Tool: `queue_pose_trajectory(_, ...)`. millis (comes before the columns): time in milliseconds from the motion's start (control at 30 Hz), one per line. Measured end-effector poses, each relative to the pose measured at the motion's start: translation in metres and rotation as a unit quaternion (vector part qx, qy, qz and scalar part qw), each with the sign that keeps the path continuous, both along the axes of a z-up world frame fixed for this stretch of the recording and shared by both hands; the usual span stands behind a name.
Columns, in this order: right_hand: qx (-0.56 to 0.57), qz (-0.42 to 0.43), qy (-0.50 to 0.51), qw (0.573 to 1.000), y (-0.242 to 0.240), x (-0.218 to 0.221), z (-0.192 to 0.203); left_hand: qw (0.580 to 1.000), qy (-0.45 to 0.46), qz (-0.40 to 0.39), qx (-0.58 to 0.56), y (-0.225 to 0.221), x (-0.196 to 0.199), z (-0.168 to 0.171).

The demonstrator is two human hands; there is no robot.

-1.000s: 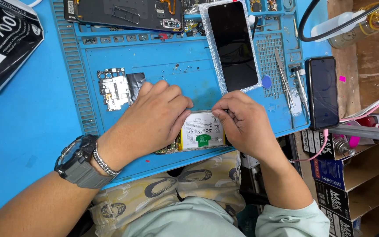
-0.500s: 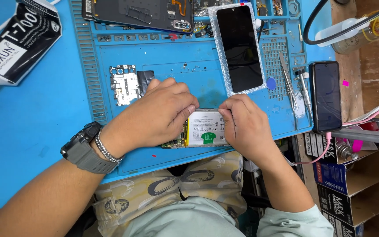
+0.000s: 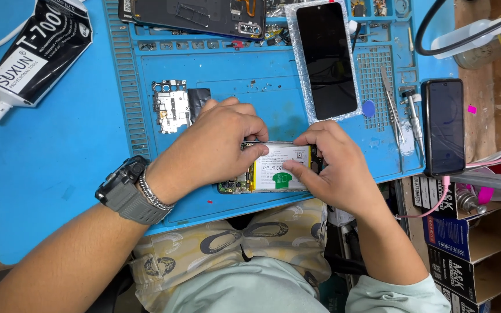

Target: The person is assembling a mobile phone by carefully aligning and pressing the battery and screen into the frame on a repair bench.

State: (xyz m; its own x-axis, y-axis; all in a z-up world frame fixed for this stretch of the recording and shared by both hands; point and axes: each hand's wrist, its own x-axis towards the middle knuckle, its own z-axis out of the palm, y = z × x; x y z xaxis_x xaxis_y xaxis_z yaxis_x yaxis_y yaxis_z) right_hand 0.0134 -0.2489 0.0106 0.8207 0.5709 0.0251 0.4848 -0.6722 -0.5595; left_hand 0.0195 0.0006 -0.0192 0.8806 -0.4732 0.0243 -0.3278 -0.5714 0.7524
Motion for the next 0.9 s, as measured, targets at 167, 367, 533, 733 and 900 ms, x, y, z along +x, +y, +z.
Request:
queue_pose_trajectory(167,-0.005,0.008,0.015,1.0,0.004,-0.006,0.002,1.0,-0.022,0.005,0.013,-0.003,-0.009,-0.003)
queue_pose_trajectory(367,-0.009,0.004,0.015,1.0,0.006,-0.003,0.008,0.999,0.01,-0.011,0.038,-0.003,-0.005,0.006)
queue_pose_trajectory(533,-0.021,-0.021,-0.012,0.999,0.005,-0.025,0.017,0.997,-0.03,-0.016,0.063,-0.002,-0.011,0.006)
queue_pose_trajectory(733,-0.038,0.09,-0.315,0.944,0.011,-0.111,-0.008,0.998,-0.054,-0.011,0.031,0.002,-0.014,0.0)
queue_pose_trajectory(900,-0.195,0.052,-0.261,0.944,0.014,-0.137,-0.056,0.997,-0.067,-0.014,0.029,0.001,-0.014,0.001)
